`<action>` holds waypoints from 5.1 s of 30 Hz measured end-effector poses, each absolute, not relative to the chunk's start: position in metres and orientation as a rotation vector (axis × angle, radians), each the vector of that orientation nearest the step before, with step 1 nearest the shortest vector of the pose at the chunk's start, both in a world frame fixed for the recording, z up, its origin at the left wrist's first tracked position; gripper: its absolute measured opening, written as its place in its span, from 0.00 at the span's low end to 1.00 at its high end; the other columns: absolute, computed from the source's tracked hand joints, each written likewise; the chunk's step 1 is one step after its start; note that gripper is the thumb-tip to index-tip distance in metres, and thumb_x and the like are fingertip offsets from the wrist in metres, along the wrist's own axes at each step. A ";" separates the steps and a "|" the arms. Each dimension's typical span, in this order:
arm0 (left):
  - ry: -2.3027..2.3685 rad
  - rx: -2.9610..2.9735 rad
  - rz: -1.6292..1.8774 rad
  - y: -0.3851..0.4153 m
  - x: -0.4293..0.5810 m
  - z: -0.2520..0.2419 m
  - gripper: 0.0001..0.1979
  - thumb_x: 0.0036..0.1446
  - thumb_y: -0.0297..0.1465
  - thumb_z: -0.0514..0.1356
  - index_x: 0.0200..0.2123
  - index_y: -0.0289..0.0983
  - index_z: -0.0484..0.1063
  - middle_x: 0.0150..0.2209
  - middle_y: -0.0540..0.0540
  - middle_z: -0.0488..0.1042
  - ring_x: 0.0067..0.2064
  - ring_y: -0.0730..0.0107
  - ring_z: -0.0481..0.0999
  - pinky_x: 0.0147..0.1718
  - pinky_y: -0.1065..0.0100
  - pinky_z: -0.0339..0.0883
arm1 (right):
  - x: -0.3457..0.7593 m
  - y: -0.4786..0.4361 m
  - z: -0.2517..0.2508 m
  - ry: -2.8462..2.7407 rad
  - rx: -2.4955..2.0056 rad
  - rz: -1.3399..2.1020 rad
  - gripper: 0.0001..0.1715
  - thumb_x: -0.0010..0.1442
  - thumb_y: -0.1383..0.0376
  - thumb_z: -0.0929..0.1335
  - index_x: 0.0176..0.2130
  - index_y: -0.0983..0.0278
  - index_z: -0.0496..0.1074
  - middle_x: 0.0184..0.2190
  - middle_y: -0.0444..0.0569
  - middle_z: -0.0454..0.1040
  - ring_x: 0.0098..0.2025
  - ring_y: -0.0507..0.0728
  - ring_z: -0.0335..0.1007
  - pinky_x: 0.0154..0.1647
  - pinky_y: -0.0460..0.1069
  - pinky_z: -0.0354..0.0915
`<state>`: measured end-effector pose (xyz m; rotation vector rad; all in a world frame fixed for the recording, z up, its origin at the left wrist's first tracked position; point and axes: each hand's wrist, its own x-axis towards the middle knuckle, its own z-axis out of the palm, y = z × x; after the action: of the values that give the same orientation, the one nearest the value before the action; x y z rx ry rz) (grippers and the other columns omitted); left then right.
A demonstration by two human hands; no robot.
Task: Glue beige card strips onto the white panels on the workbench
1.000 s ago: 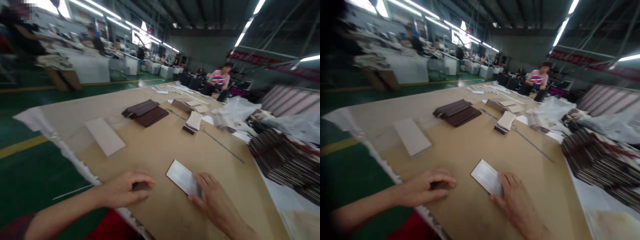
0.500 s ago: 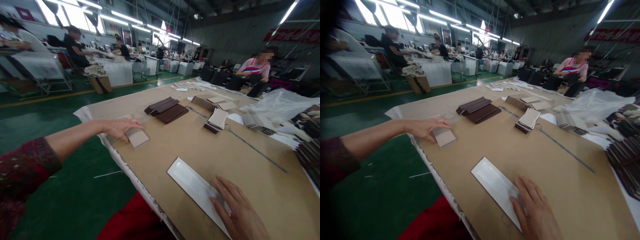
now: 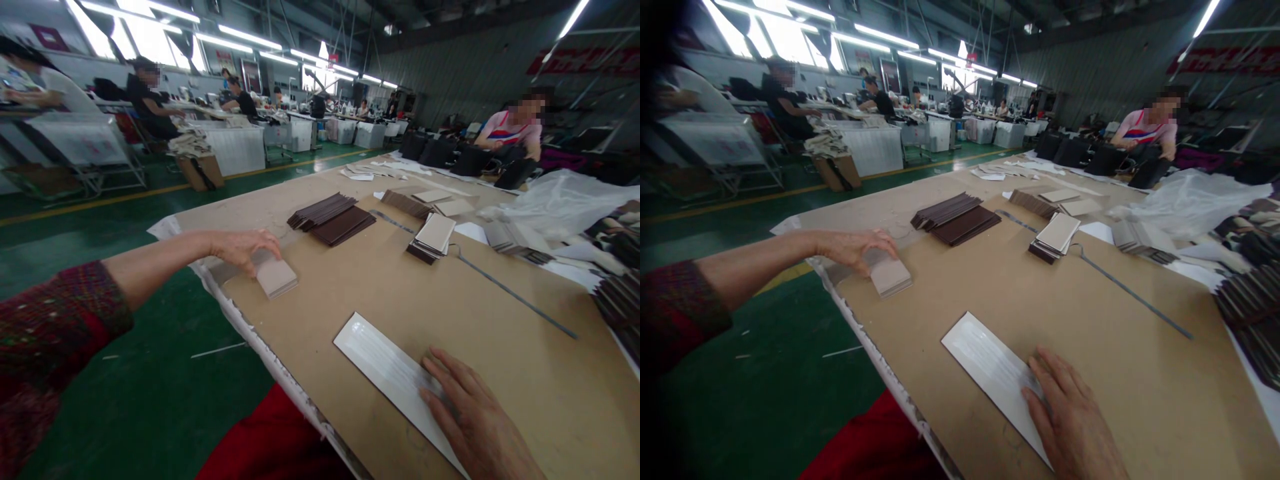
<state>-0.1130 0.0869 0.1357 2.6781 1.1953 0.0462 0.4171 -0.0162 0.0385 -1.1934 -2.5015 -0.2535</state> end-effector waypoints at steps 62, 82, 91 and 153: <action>1.067 2.430 0.470 0.025 0.065 0.054 0.40 0.59 0.45 0.65 0.68 0.38 0.54 0.64 0.37 0.65 0.65 0.47 0.63 0.63 0.45 0.57 | 0.457 -0.070 0.072 -2.258 -1.452 0.484 0.31 0.63 0.56 0.73 0.63 0.50 0.69 0.63 0.48 0.69 0.64 0.66 0.65 0.61 0.67 0.67; 0.960 2.448 0.629 0.027 0.062 0.046 0.33 0.64 0.45 0.61 0.67 0.40 0.58 0.62 0.37 0.68 0.63 0.49 0.66 0.62 0.48 0.59 | 0.456 -0.066 0.063 -2.349 -1.508 0.501 0.31 0.63 0.55 0.73 0.64 0.51 0.69 0.64 0.49 0.68 0.64 0.66 0.63 0.62 0.66 0.67; 0.958 2.455 0.610 0.026 0.062 0.048 0.31 0.64 0.44 0.61 0.66 0.41 0.60 0.62 0.39 0.69 0.63 0.50 0.66 0.63 0.47 0.58 | 0.455 -0.065 0.063 -2.346 -1.529 0.518 0.31 0.62 0.55 0.73 0.63 0.53 0.71 0.63 0.51 0.69 0.64 0.68 0.63 0.63 0.68 0.66; 0.884 2.898 0.171 0.023 0.069 0.046 0.23 0.66 0.48 0.57 0.60 0.50 0.70 0.58 0.42 0.70 0.58 0.48 0.67 0.64 0.40 0.51 | 0.455 -0.102 0.079 -2.763 -1.604 0.225 0.34 0.74 0.49 0.57 0.70 0.62 0.57 0.72 0.53 0.56 0.74 0.66 0.45 0.71 0.73 0.43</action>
<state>0.0690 0.0235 0.0459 2.8985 0.8844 0.1708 0.4550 -0.1023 0.0792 -1.6039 -2.7630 0.2251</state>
